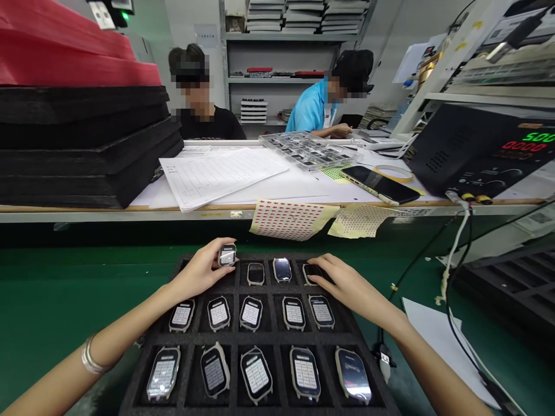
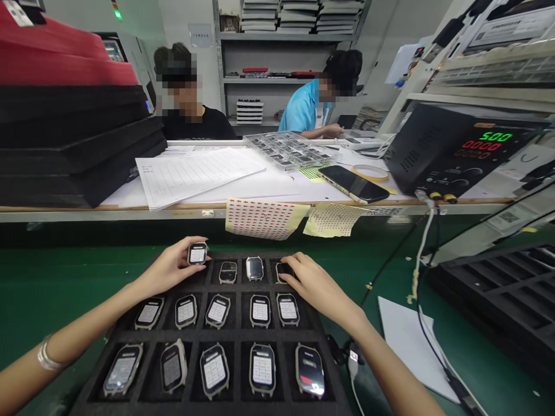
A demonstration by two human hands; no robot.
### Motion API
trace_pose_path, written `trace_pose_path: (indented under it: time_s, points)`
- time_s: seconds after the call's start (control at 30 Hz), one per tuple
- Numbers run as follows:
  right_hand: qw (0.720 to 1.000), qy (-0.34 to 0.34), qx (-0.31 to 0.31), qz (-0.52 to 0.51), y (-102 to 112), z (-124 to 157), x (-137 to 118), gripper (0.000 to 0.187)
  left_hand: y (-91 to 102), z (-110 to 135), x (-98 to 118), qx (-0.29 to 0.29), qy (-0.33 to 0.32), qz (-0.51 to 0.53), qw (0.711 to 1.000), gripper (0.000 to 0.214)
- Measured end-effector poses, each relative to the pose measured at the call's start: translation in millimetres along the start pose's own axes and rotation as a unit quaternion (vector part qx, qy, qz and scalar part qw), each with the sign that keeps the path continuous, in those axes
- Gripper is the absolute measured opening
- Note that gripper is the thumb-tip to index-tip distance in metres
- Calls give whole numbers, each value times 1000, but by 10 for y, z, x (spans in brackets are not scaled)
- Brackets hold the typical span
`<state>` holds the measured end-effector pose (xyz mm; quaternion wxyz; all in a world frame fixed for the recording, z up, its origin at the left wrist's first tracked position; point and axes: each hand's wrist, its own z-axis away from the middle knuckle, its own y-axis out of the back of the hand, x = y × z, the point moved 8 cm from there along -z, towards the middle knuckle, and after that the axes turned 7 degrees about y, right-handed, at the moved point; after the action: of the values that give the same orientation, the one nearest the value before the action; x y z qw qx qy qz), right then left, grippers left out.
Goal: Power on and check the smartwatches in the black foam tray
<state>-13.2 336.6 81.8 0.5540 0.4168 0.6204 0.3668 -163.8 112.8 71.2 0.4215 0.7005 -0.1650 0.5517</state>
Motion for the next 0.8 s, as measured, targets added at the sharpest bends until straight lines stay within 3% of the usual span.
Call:
trace_pose_path:
  time_s: [0.17, 0.33, 0.43, 0.57, 0.63, 0.8]
  points:
    - [995, -58, 34, -74, 12, -79, 41, 33, 46, 151, -6, 36, -37, -232, 971, 40]
    - [976, 0, 64, -207, 152, -96, -217, 29, 0, 195, 314, 11, -60, -311, 948, 52]
    - [929, 8, 108, -353, 263, -128, -360, 26, -255, 48, 464, -20, -45, -302, 952, 31]
    - [855, -12, 144, -499, 228, -163, -458, 29, -569, -181, 391, 0, 15, -266, 964, 11]
    - [822, -17, 118, -557, 119, -158, -510, 37, -602, -233, 314, 12, 27, -236, 971, 3]
    - [754, 9, 41, -655, -75, -138, -633, 55, -436, -205, 229, 8, 52, -102, 993, 17]
